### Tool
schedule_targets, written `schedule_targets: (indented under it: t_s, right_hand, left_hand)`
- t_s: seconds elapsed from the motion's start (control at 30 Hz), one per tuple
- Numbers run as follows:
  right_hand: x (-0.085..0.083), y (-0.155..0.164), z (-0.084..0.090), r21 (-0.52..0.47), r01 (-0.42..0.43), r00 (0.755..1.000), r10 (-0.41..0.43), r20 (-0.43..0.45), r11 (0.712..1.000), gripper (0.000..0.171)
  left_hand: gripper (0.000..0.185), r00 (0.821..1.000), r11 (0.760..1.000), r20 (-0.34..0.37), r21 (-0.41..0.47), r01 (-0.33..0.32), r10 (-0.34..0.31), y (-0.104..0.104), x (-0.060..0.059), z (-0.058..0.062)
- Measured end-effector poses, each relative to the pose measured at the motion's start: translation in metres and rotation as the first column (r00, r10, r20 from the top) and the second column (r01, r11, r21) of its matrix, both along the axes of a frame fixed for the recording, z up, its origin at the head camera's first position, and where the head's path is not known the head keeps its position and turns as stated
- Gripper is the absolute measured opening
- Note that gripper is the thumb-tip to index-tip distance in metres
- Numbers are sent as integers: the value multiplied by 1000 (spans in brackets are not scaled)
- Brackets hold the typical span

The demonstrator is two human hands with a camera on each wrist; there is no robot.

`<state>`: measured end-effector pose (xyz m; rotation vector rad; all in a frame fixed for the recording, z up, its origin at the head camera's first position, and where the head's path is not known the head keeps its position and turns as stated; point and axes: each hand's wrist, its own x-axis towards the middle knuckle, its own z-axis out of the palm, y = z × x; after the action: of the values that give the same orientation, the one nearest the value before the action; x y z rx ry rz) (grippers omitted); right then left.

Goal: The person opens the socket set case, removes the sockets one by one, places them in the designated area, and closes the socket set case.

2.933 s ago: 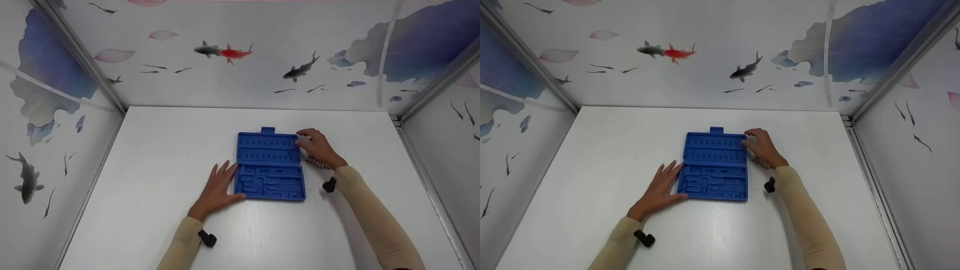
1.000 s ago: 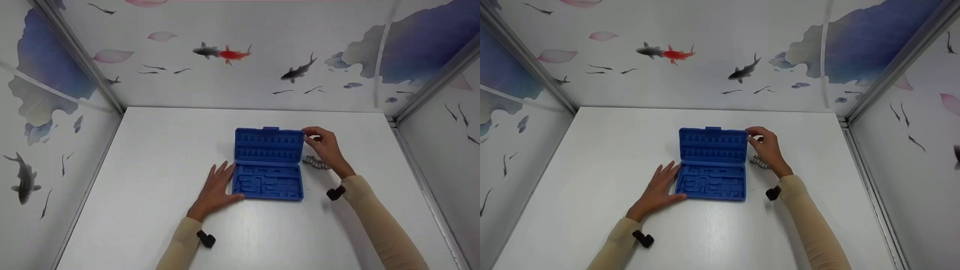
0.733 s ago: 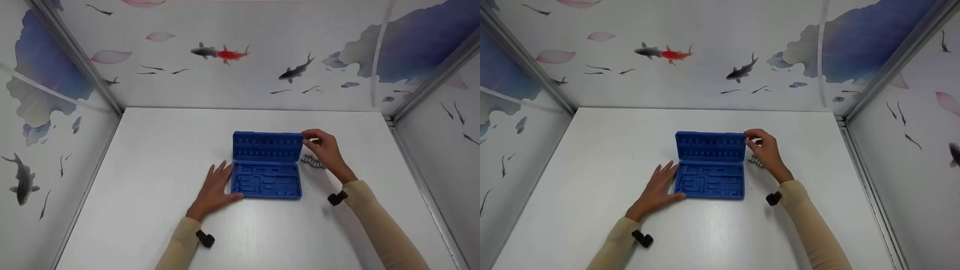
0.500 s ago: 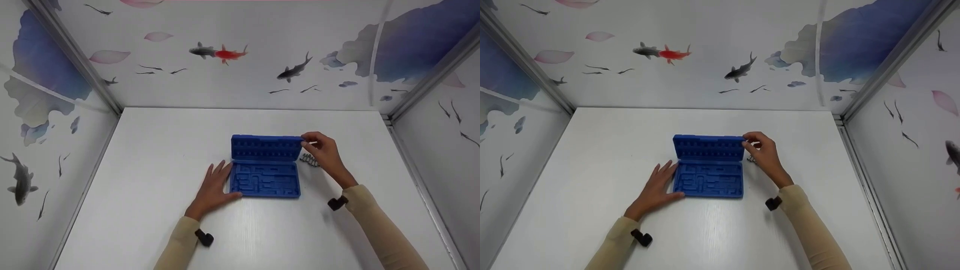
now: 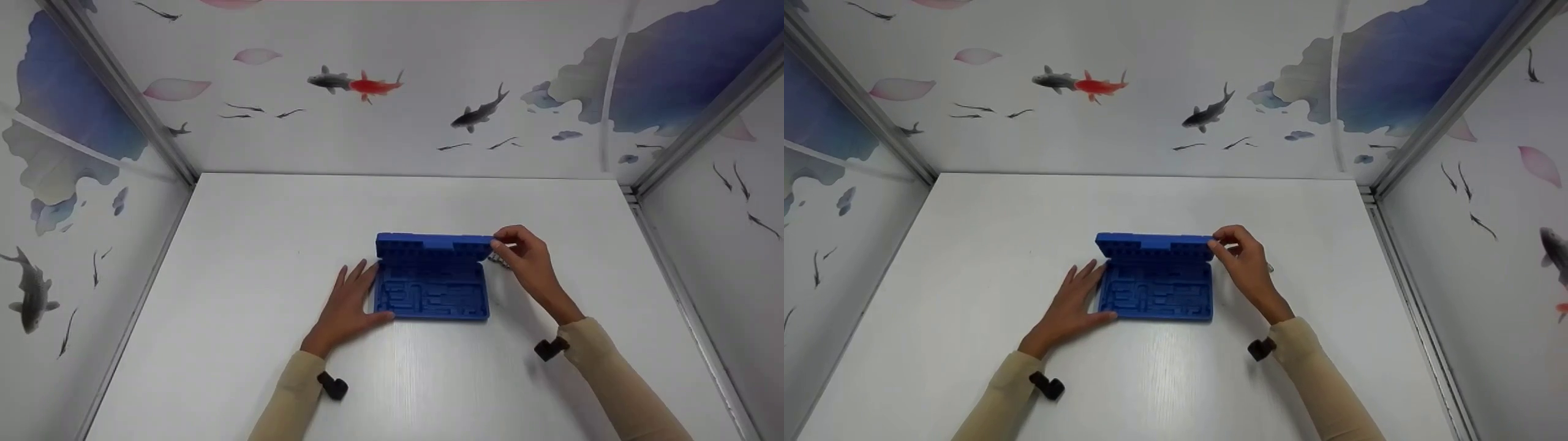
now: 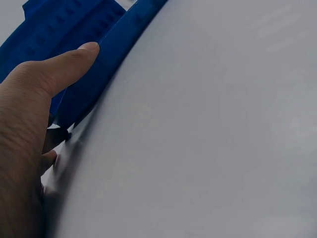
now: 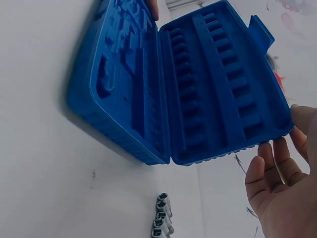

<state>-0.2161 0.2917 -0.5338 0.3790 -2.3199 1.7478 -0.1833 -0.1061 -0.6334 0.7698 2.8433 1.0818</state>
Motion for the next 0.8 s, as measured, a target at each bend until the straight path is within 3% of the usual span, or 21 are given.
schedule_targets:
  t_s: [0.37, 0.6, 0.8]
  right_hand:
    - [18, -5, -3, 8, 31, 999, -32, 41, 999, 10]
    - [29, 2, -9, 171, 22, 991, -44, 126, 985, 23]
    - [37, 7, -11, 250, -28, 979, -24, 201, 968, 40]
  left_hand:
    - [113, 1000, 1000, -10, -16, -6, 6, 0, 1, 0]
    - [114, 1000, 1000, 2, -9, -19, 19, 1, 3, -1]
    - [113, 1000, 1000, 5, 25, -9, 8, 0, 2, 1]
